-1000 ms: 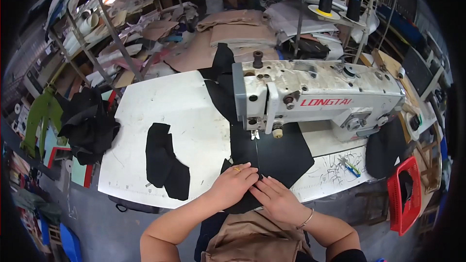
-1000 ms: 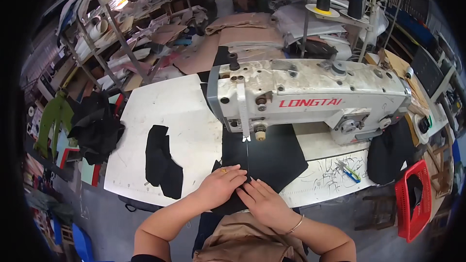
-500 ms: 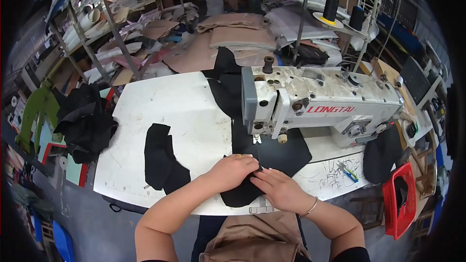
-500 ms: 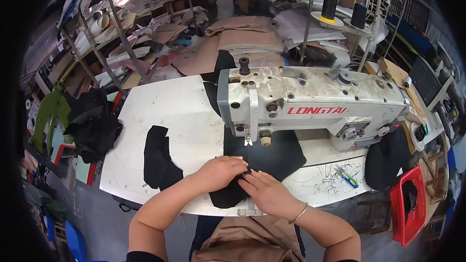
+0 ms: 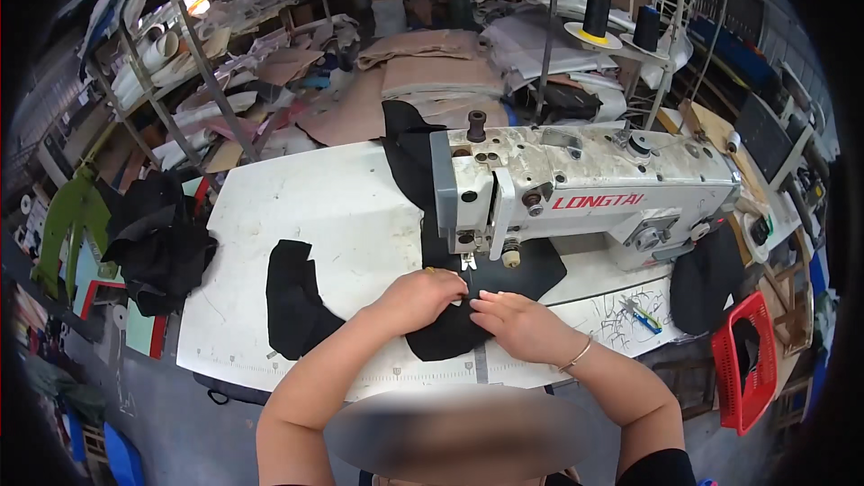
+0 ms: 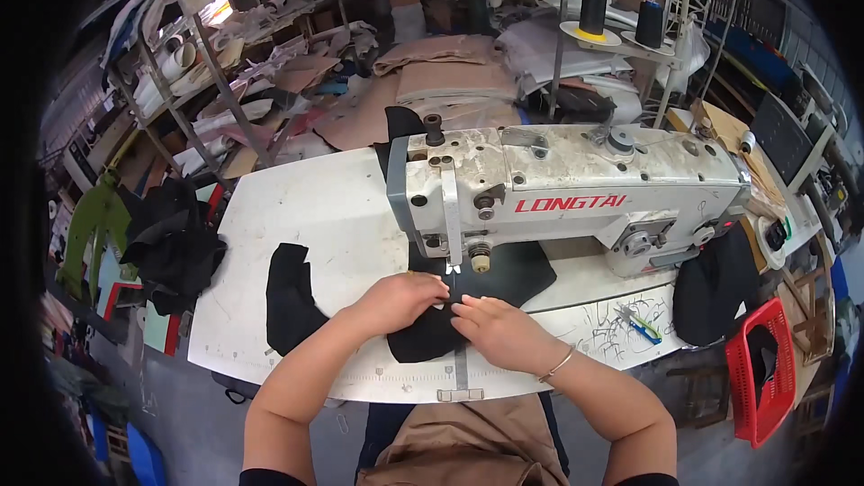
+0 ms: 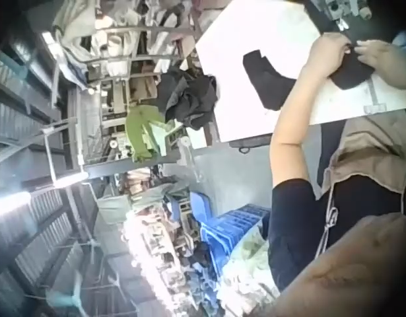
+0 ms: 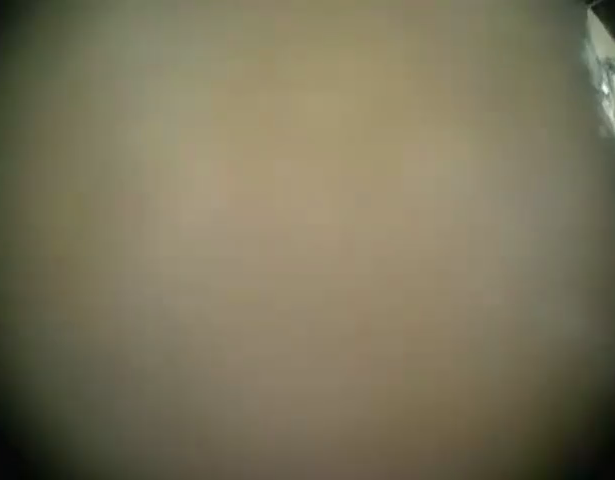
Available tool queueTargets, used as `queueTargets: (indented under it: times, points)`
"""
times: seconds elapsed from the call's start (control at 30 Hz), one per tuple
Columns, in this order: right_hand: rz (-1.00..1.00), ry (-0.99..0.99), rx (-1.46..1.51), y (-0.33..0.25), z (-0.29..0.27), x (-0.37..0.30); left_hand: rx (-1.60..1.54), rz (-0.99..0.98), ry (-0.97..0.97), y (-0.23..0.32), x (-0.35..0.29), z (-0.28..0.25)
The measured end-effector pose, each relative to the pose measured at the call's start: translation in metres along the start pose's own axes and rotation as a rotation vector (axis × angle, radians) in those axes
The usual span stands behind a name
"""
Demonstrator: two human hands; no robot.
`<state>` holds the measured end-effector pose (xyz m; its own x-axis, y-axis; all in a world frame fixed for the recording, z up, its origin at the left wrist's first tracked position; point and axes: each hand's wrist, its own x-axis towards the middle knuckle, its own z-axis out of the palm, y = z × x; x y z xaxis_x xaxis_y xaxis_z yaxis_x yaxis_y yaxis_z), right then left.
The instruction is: Stitching together black fabric components of a shoe using an industrial sewing machine.
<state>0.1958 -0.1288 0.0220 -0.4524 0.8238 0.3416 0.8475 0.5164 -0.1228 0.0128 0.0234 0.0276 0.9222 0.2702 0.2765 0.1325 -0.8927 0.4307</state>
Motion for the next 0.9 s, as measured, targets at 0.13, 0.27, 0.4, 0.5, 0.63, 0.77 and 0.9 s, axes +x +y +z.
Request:
queueTargets:
  times: [0.13,0.27,0.4,0.5,0.63,0.77,0.9]
  points:
    - [-0.043,-0.022,-0.058,-0.003,-0.007,-0.011,0.083,-0.111,0.083,0.003,-0.005,-0.009]
    - [-0.058,-0.041,-0.166,-0.006,-0.009,-0.016,0.483,0.158,0.007,0.023,-0.015,0.005]
    - [-0.056,-0.08,-0.213,-0.007,-0.012,-0.015,0.471,0.128,0.023,0.025,-0.017,0.005]
    - [-0.038,-0.079,-0.204,-0.002,-0.011,-0.018,0.446,0.122,0.013,0.023,-0.016,0.002]
    - [-0.043,-0.096,-0.237,-0.001,-0.01,-0.017,0.465,0.117,-0.003,0.027,-0.015,0.014]
    - [-0.032,-0.078,-0.264,0.002,-0.009,-0.016,0.437,0.095,0.035,0.024,-0.014,0.012]
    - [-0.02,-0.064,-0.278,0.012,-0.009,-0.012,0.423,0.106,0.051,0.014,-0.008,0.014]
